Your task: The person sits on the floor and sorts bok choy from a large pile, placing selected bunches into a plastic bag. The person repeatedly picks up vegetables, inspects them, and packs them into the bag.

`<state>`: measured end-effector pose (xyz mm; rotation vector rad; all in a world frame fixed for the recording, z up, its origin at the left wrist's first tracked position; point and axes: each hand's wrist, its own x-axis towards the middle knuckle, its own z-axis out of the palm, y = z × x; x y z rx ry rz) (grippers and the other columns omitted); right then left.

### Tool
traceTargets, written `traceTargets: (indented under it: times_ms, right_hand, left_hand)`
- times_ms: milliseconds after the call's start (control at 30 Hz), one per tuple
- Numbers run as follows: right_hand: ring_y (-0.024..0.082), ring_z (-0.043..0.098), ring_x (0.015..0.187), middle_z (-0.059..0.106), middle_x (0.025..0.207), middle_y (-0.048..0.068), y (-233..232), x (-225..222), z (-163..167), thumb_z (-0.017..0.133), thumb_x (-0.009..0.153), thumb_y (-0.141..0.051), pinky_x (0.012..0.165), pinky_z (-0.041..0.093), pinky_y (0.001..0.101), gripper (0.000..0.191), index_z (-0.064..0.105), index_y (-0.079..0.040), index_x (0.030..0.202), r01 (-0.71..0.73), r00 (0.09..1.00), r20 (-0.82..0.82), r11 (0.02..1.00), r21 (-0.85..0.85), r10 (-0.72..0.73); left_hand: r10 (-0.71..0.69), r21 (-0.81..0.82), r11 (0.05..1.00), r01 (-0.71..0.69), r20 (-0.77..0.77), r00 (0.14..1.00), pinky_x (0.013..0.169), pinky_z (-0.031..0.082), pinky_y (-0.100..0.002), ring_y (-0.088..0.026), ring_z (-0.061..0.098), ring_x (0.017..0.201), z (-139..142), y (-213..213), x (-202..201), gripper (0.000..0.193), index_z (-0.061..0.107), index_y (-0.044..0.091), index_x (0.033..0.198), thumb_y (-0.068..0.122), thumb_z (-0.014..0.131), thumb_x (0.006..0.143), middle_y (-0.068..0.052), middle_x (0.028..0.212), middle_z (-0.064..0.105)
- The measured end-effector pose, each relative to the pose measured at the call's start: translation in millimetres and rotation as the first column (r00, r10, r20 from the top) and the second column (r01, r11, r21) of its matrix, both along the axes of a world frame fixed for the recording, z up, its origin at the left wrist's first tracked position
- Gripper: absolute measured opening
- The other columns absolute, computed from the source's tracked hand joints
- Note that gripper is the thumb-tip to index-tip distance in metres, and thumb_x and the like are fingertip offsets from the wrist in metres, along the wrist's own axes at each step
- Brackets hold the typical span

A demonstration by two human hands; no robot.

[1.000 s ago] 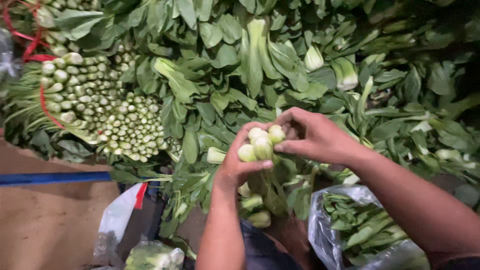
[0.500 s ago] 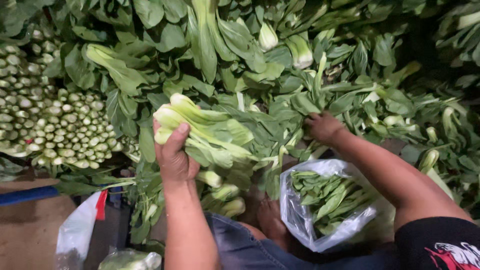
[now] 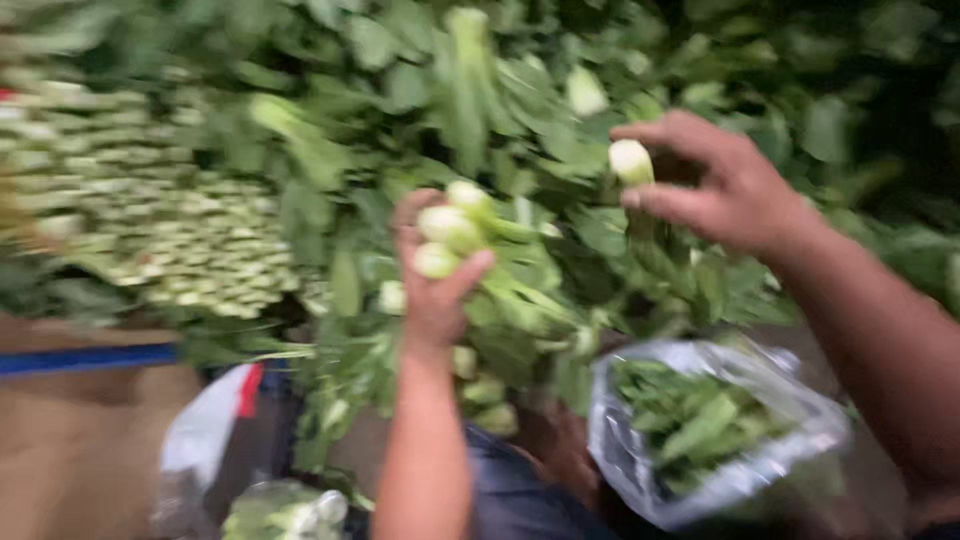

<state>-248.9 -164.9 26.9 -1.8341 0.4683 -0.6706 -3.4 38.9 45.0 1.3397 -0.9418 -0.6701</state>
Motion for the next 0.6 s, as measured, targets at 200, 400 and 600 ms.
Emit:
traceTargets:
  times_ms: [200, 400, 600]
  right_hand:
    - [0.019, 0.071, 0.102, 0.071, 0.120, 0.009, 85, 67, -1, 0.083, 0.086, -0.022, 0.088, 0.060, 0.0337, 0.053, 0.057, -0.007, 0.129, 0.206, 0.970, 0.110, 0.973, 0.104, -0.217]
    - [0.025, 0.062, 0.125, 0.063, 0.135, 0.016, 120, 80, -28, 0.068, 0.103, -0.017, 0.110, 0.050, 0.0383, 0.048, 0.049, -0.004, 0.145, 0.216, 0.893, 0.347, 0.950, 0.224, -0.285]
    - [0.036, 0.056, 0.137, 0.053, 0.148, 0.023, 129, 67, -20, 0.076, 0.097, -0.025, 0.115, 0.045, 0.0416, 0.072, 0.037, -0.003, 0.153, 0.165, 0.921, 0.355, 0.986, 0.015, -0.159]
  left_hand:
    - [-0.093, -0.058, 0.995, 0.080, -0.268, 0.959, 0.109, 0.048, -0.038, -0.022, 0.056, 0.126, 7, -9, -27, 0.079, 0.040, 0.012, 0.150, -0.007, 0.075, 0.082, -0.007, 0.136, 0.052]
    - [-0.189, 0.035, 0.979, 0.199, -0.185, 0.964, 0.116, 0.044, -0.037, -0.023, 0.053, 0.134, 13, 5, -33, 0.082, 0.036, 0.010, 0.155, -0.001, 0.076, 0.085, -0.009, 0.145, 0.051]
    - [-0.207, 0.129, 0.962, 0.241, -0.232, 0.950, 0.111, 0.045, -0.036, -0.022, 0.057, 0.127, 30, 19, -11, 0.070, 0.044, 0.005, 0.151, 0.007, 0.076, 0.089, -0.010, 0.139, 0.057]
